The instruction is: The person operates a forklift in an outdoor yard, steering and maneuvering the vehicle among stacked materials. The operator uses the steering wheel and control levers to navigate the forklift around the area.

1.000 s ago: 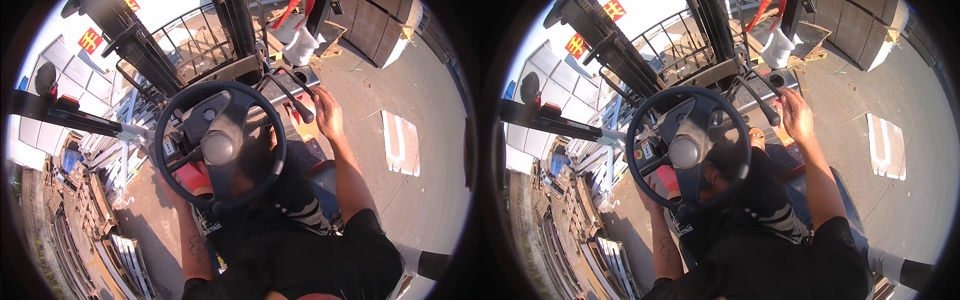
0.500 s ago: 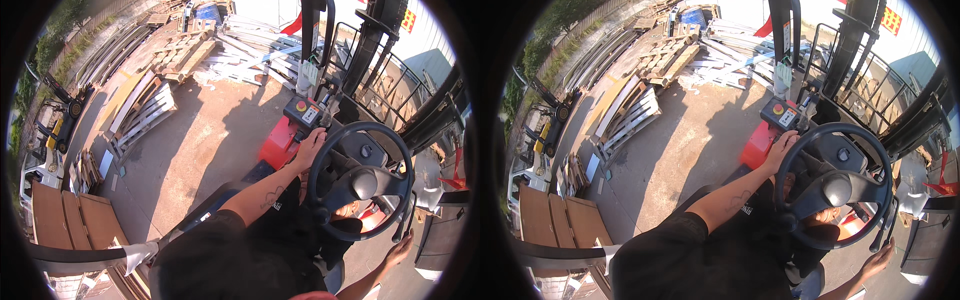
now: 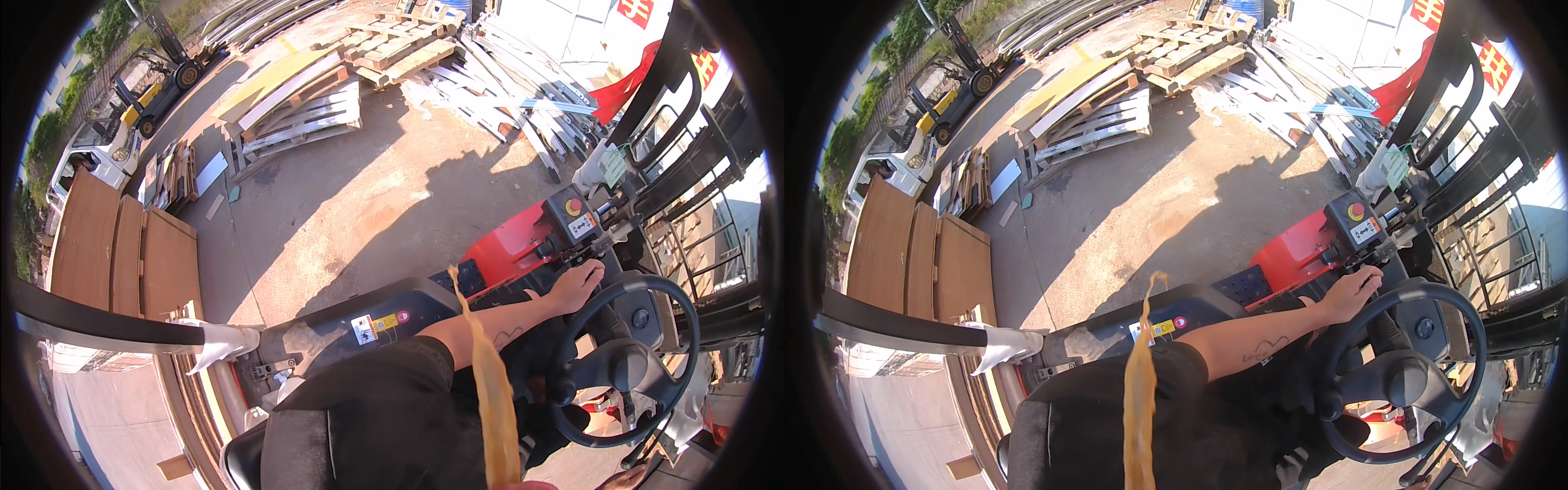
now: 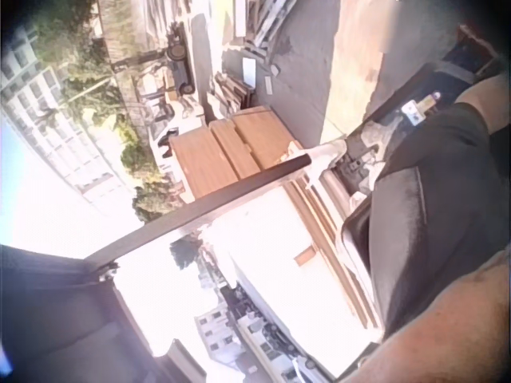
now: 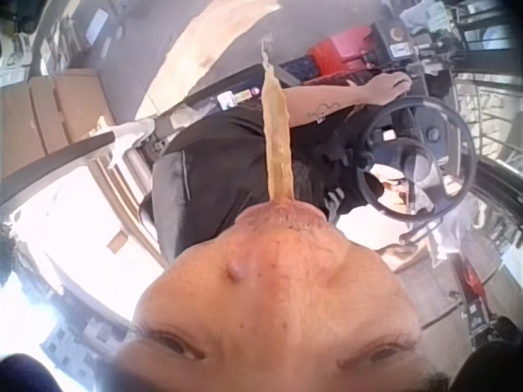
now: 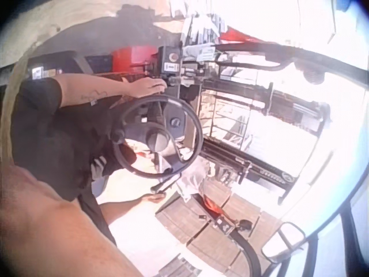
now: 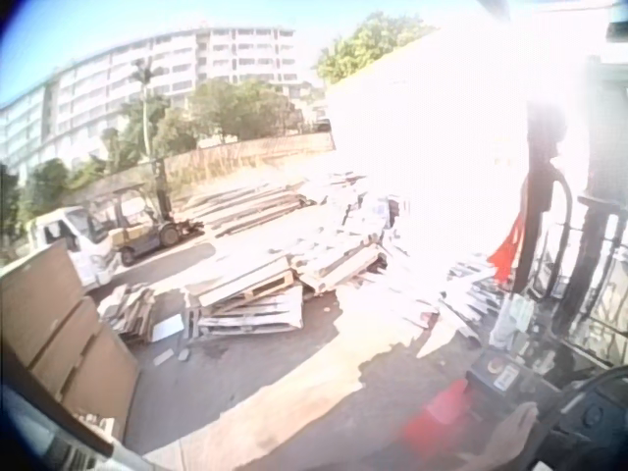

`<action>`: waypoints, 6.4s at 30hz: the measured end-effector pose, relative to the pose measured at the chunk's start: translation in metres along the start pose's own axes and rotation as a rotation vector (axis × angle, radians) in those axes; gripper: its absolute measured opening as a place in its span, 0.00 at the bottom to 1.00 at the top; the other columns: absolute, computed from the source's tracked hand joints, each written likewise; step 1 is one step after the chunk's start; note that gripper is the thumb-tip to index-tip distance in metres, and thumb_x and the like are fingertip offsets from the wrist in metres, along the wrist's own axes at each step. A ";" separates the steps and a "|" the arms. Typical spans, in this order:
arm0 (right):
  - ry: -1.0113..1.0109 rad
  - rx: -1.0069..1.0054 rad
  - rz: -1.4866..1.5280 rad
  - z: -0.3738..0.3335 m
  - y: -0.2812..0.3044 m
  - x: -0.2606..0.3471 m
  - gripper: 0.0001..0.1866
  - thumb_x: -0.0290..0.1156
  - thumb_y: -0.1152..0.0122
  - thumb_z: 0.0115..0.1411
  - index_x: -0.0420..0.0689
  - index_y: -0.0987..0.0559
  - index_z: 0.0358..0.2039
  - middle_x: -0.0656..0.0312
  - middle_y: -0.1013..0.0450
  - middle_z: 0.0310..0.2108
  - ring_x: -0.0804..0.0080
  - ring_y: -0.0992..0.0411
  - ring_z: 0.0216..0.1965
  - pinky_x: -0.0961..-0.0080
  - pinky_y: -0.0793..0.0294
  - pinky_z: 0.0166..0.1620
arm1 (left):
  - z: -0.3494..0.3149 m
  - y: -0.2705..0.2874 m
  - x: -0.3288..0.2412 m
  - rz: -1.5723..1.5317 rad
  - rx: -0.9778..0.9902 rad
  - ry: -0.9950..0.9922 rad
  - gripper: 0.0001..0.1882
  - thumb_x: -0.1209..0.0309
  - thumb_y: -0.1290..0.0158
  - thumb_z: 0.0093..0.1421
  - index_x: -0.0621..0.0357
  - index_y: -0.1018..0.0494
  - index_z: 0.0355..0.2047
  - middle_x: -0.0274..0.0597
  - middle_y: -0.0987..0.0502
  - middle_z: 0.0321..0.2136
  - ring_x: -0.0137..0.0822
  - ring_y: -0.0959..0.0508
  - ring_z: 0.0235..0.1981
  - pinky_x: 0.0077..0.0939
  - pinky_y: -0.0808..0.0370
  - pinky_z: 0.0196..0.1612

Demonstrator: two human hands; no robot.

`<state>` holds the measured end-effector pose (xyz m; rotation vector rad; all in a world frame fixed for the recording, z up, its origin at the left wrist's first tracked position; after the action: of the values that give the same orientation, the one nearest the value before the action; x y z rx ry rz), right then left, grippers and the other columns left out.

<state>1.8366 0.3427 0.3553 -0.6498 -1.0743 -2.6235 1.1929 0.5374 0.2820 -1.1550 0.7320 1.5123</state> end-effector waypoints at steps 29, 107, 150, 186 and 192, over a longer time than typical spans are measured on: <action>0.151 0.129 -0.212 0.022 -0.033 0.233 0.23 0.38 0.53 0.87 0.41 0.22 0.71 0.50 0.25 0.72 0.47 0.28 0.74 0.55 0.30 0.74 | -0.106 0.071 0.020 0.326 0.405 0.214 0.47 0.45 0.41 0.76 0.69 0.41 0.79 0.47 0.11 0.45 0.53 0.14 0.48 0.46 0.25 0.64; 0.213 0.327 -0.346 -0.083 -0.033 0.205 0.27 0.38 0.48 0.84 0.46 0.31 0.79 0.47 0.34 0.79 0.42 0.37 0.79 0.50 0.37 0.79 | 0.025 -0.081 -0.237 0.170 0.219 -0.480 0.25 0.63 0.33 0.63 0.56 0.19 0.59 0.45 0.19 0.59 0.52 0.26 0.71 0.72 0.46 0.79; 0.781 0.524 0.292 -0.097 -0.149 0.607 0.21 0.41 0.24 0.67 0.45 0.15 0.56 0.55 0.20 0.62 0.40 0.30 0.74 0.32 0.38 0.75 | -0.093 0.089 -0.109 -0.506 0.153 0.152 0.44 0.37 0.70 0.85 0.61 0.50 0.85 0.56 0.34 0.78 0.48 0.37 0.80 0.48 0.43 0.82; 0.273 0.570 0.186 -0.373 0.081 0.500 0.08 0.35 0.27 0.68 0.46 0.16 0.35 0.57 0.15 0.52 0.38 0.31 0.75 0.32 0.60 0.82 | -0.371 0.263 -0.138 0.709 0.352 -0.052 0.45 0.45 0.37 0.71 0.65 0.34 0.77 0.56 0.25 0.71 0.59 0.33 0.77 0.54 0.39 0.79; 0.380 0.569 0.258 -0.405 0.082 0.527 0.08 0.35 0.26 0.67 0.47 0.15 0.42 0.57 0.17 0.60 0.40 0.32 0.77 0.30 0.57 0.82 | -0.406 0.284 -0.133 0.795 0.301 0.055 0.43 0.51 0.34 0.71 0.67 0.33 0.76 0.62 0.26 0.71 0.63 0.30 0.75 0.53 0.34 0.76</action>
<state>1.2795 -0.0266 0.4037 -0.1421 -1.4042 -1.9700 1.0365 0.0517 0.2308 -0.6960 1.5181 1.9146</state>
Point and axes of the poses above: each hand's wrist, its own z-axis towards the middle knuckle, its own y-axis out of the back of the hand, x = y × z, the point moved 10 cm from there along z, towards the middle knuckle
